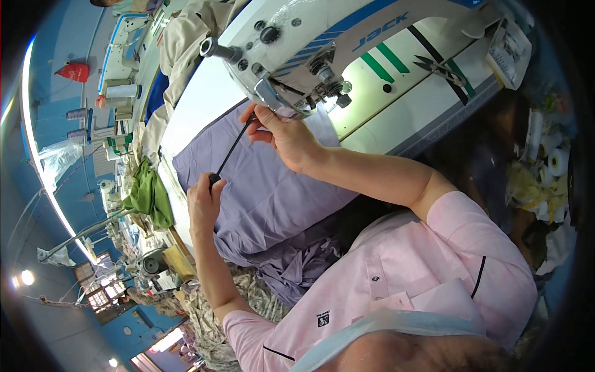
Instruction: Adjusting and repairing a industrial sewing machine using a screwdriver in a garment factory.
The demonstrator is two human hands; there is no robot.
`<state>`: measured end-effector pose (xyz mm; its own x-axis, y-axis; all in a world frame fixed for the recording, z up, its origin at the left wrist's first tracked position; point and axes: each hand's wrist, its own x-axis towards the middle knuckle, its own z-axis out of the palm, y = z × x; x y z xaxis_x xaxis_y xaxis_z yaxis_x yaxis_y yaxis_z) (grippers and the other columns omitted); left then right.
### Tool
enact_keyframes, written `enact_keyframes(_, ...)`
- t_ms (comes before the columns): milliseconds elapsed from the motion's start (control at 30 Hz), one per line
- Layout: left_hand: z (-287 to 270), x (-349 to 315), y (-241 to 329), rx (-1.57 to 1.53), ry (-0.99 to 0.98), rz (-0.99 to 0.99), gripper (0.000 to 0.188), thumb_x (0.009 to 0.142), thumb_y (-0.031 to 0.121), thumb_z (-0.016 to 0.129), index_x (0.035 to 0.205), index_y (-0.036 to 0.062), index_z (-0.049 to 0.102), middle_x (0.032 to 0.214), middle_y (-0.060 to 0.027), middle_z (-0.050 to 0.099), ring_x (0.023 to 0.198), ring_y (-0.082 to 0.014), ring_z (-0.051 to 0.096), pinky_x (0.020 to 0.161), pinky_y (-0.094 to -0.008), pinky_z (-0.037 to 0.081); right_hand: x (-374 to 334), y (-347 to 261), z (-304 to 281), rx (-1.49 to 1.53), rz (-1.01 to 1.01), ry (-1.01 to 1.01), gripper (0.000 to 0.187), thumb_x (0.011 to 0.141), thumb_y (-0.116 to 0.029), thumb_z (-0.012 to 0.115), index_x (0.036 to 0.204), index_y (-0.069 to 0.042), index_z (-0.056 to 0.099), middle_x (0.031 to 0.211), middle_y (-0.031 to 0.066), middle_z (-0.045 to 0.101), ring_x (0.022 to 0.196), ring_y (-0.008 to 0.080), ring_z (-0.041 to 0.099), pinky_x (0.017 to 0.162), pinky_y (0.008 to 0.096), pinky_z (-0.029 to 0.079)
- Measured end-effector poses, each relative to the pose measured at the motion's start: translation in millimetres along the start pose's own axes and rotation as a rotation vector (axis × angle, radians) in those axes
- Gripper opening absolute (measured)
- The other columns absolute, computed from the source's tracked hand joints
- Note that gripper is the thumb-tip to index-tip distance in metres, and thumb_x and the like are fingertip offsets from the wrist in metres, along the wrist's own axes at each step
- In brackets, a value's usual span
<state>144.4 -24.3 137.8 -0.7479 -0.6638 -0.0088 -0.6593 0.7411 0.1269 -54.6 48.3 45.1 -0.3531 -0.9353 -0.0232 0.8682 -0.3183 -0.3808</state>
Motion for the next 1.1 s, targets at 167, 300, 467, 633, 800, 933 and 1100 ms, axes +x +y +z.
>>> enact_keyframes(167, -5.0, 4.6, 1.3, -0.024, -0.015, 0.019, 0.024, 0.085, 0.023, 0.061, 0.082, 0.0007, 0.052, 0.062, -0.0184, 0.055, 0.058, -0.039, 0.054, 0.052, -0.0426, 0.041, 1.4, -1.1, -1.7, -0.011, 0.012, -0.017, 0.02, 0.094, -0.029, 0.05, 0.096, -0.011, 0.058, 0.093, 0.0011, 0.06, 0.077, 0.0049, 0.057, 0.068, 0.0185, 0.05)
enact_keyframes(300, 0.2, 1.5, 2.6, -0.03, 0.045, 0.013, 0.027, 0.083, 0.025, 0.064, 0.081, 0.0009, 0.051, 0.061, -0.0166, 0.054, 0.056, -0.0367, 0.053, 0.05, -0.0407, 0.041, 0.2, -7.8, -0.1, -0.068, 0.006, -0.052, 0.018, 0.094, -0.028, 0.049, 0.097, -0.012, 0.056, 0.095, 0.0016, 0.061, 0.078, 0.0051, 0.058, 0.068, 0.019, 0.052)
enact_keyframes(467, 23.6, -7.4, 4.5, 0.077, 0.271, 0.107, 0.034, 0.079, 0.032, 0.067, 0.077, 0.0037, 0.048, 0.056, -0.0098, 0.051, 0.048, -0.0283, 0.051, 0.043, -0.0347, 0.039, 1.4, -7.7, -6.5, -0.131, 0.008, -0.051, 0.017, 0.094, -0.027, 0.048, 0.097, -0.012, 0.056, 0.096, 0.0029, 0.061, 0.078, 0.0063, 0.059, 0.068, 0.02, 0.052)
enact_keyframes(633, 28.9, -11.5, -6.4, 0.164, 0.349, 0.142, 0.036, 0.078, 0.037, 0.066, 0.076, 0.0064, 0.047, 0.056, -0.0045, 0.047, 0.045, -0.0218, 0.047, 0.04, -0.0325, 0.036, -1.8, -6.7, -0.2, -0.168, 0.021, -0.018, 0.018, 0.094, -0.027, 0.048, 0.097, -0.011, 0.056, 0.096, 0.0043, 0.061, 0.078, 0.0076, 0.06, 0.069, 0.0209, 0.053)
enact_keyframes(800, 8.2, -0.4, -14.6, 0.142, 0.341, 0.197, 0.036, 0.079, 0.038, 0.063, 0.073, 0.007, 0.045, 0.059, -0.0035, 0.045, 0.047, -0.0209, 0.049, 0.041, -0.0322, 0.036, -3.7, -8.8, 2.3, -0.183, 0.024, -0.018, 0.017, 0.095, -0.025, 0.047, 0.103, -0.012, 0.054, 0.105, 0.0056, 0.058, 0.084, 0.0105, 0.06, 0.069, 0.023, 0.053)
enact_keyframes(933, -5.8, 6.9, -21.4, 0.134, 0.293, 0.231, 0.035, 0.08, 0.036, 0.061, 0.071, 0.0078, 0.043, 0.06, -0.0042, 0.043, 0.051, -0.0209, 0.05, 0.043, -0.0333, 0.036, -1.7, -7.6, -1.5, -0.151, 0.056, -0.026, 0.018, 0.094, -0.026, 0.048, 0.105, -0.013, 0.054, 0.108, 0.0058, 0.057, 0.085, 0.0123, 0.06, 0.068, 0.0238, 0.054)
enact_keyframes(1100, -1.8, 11.0, -31.9, 0.005, 0.147, 0.233, 0.036, 0.077, 0.034, 0.063, 0.076, 0.003, 0.044, 0.063, -0.0073, 0.042, 0.054, -0.0243, 0.048, 0.046, -0.0348, 0.036, -3.2, -9.0, -7.8, -0.158, 0.094, -0.022, 0.021, 0.095, -0.027, 0.047, 0.109, -0.013, 0.054, 0.111, 0.0067, 0.058, 0.091, 0.0155, 0.062, 0.067, 0.0242, 0.054)
